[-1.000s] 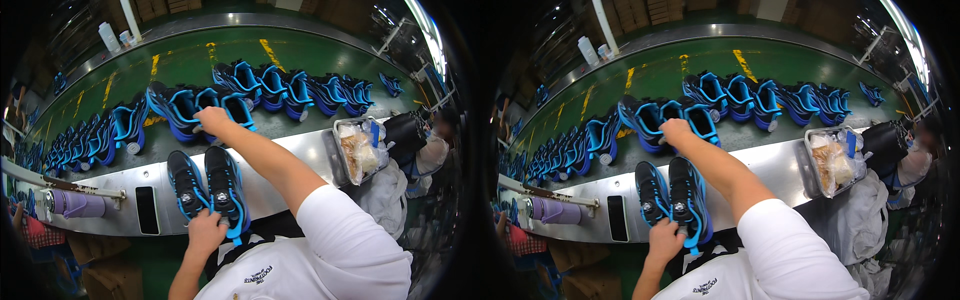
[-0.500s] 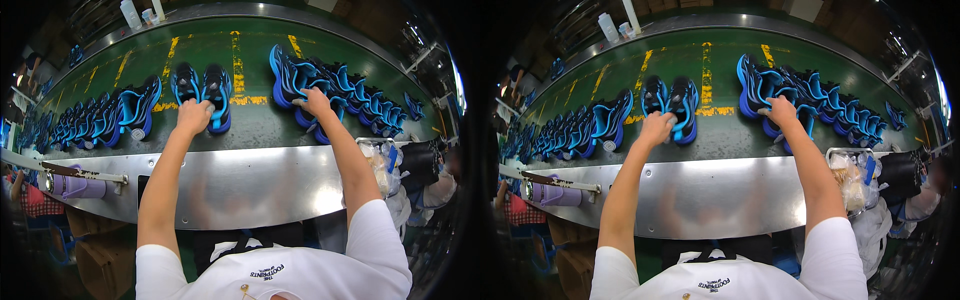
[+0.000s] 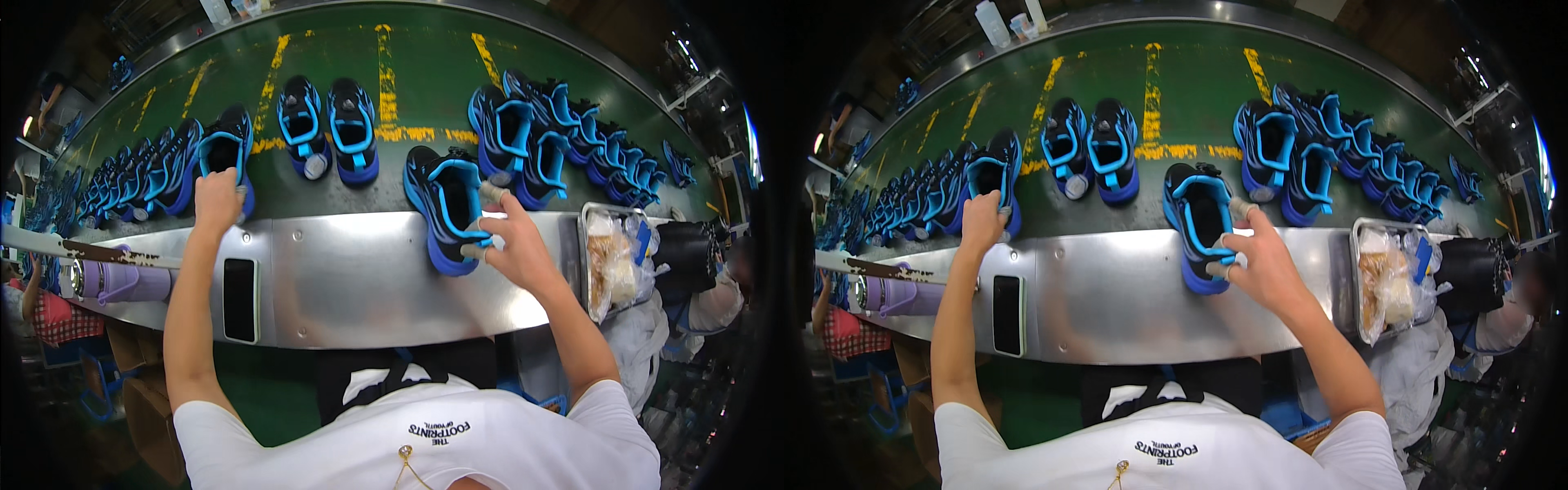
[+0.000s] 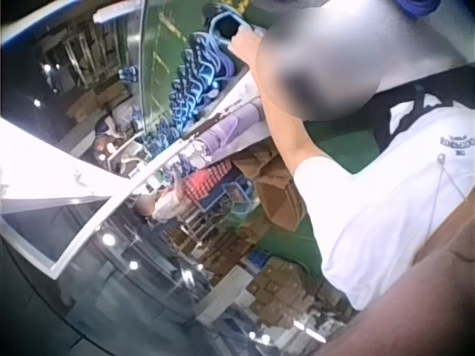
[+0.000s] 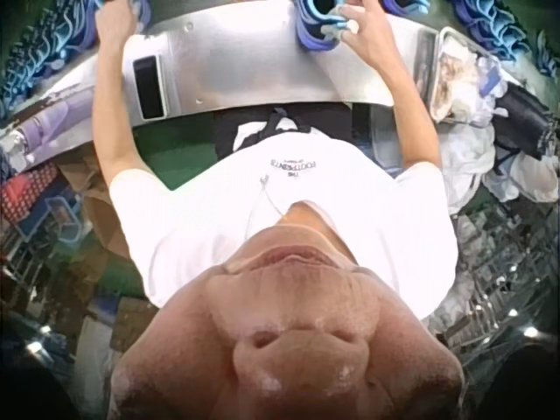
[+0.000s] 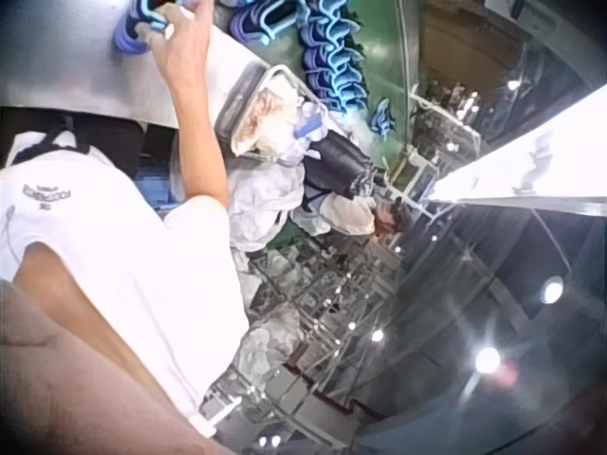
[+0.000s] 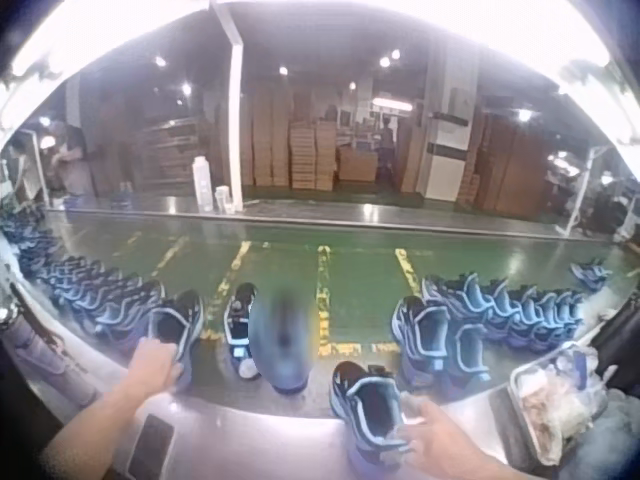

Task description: The person tightens the dial closure systems on pairs of athletic shoes by hand and places the finished shoes onto the conveyor line.

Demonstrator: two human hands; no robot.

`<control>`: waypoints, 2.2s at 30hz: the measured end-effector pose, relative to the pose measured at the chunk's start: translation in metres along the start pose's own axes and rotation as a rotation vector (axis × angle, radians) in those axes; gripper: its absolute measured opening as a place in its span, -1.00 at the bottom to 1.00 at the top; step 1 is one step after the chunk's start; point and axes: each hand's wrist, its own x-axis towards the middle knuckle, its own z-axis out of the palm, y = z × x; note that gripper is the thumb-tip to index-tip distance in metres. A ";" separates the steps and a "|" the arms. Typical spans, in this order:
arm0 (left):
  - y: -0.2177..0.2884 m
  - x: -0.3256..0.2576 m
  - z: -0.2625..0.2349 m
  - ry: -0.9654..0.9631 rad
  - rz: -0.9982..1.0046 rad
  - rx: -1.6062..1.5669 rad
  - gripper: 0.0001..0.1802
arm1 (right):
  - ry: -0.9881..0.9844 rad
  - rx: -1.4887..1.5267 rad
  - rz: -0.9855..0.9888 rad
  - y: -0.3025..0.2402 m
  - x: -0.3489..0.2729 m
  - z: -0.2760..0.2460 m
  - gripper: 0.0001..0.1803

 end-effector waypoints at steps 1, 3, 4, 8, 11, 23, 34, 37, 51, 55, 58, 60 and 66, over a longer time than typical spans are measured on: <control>0.032 -0.014 -0.019 0.074 0.078 -0.058 -0.80 | -0.041 0.072 0.076 -0.008 -0.015 0.000 -0.65; 0.087 -0.065 -0.050 0.041 0.069 -0.201 -0.83 | -0.007 0.073 -0.012 -0.027 -0.047 0.007 -0.66; 0.117 -0.097 -0.062 -0.030 0.142 -0.254 -0.80 | -0.005 0.063 -0.034 -0.037 -0.062 0.008 -0.68; 0.211 -0.207 -0.062 -0.185 0.290 -0.542 -0.70 | -0.106 0.033 -0.138 -0.065 -0.112 0.028 -0.74; 0.238 -0.234 -0.049 -0.203 0.222 -0.646 -0.71 | -0.229 0.152 -0.048 -0.065 -0.132 0.027 -0.67; 0.216 -0.170 -0.054 0.110 0.187 -0.653 -0.42 | 0.127 0.056 -0.307 -0.029 -0.055 0.046 -0.51; 0.230 -0.178 -0.045 0.092 0.068 -0.783 -0.51 | -0.029 0.187 0.052 -0.061 -0.070 0.034 -0.60; 0.241 -0.183 -0.037 0.133 0.102 -0.655 -0.51 | 0.008 0.277 0.035 -0.062 -0.078 0.041 -0.55; 0.229 -0.189 -0.058 -0.113 0.288 -0.571 -0.43 | -0.032 -0.317 -0.403 -0.043 -0.099 0.037 -0.54; 0.238 -0.190 -0.044 -0.068 0.311 -0.509 -0.42 | -0.065 -0.337 -0.315 -0.057 -0.092 0.056 -0.63; 0.245 -0.191 -0.041 -0.047 0.278 -0.452 -0.47 | -0.065 -0.151 -0.228 -0.055 -0.084 0.055 -0.55; 0.246 -0.189 -0.046 -0.086 0.252 -0.489 -0.56 | -0.004 -0.085 -0.219 -0.050 -0.092 0.054 -0.46; 0.277 -0.191 -0.053 -0.053 0.185 -0.395 -0.42 | 0.043 -0.088 -0.192 -0.046 -0.091 0.060 -0.46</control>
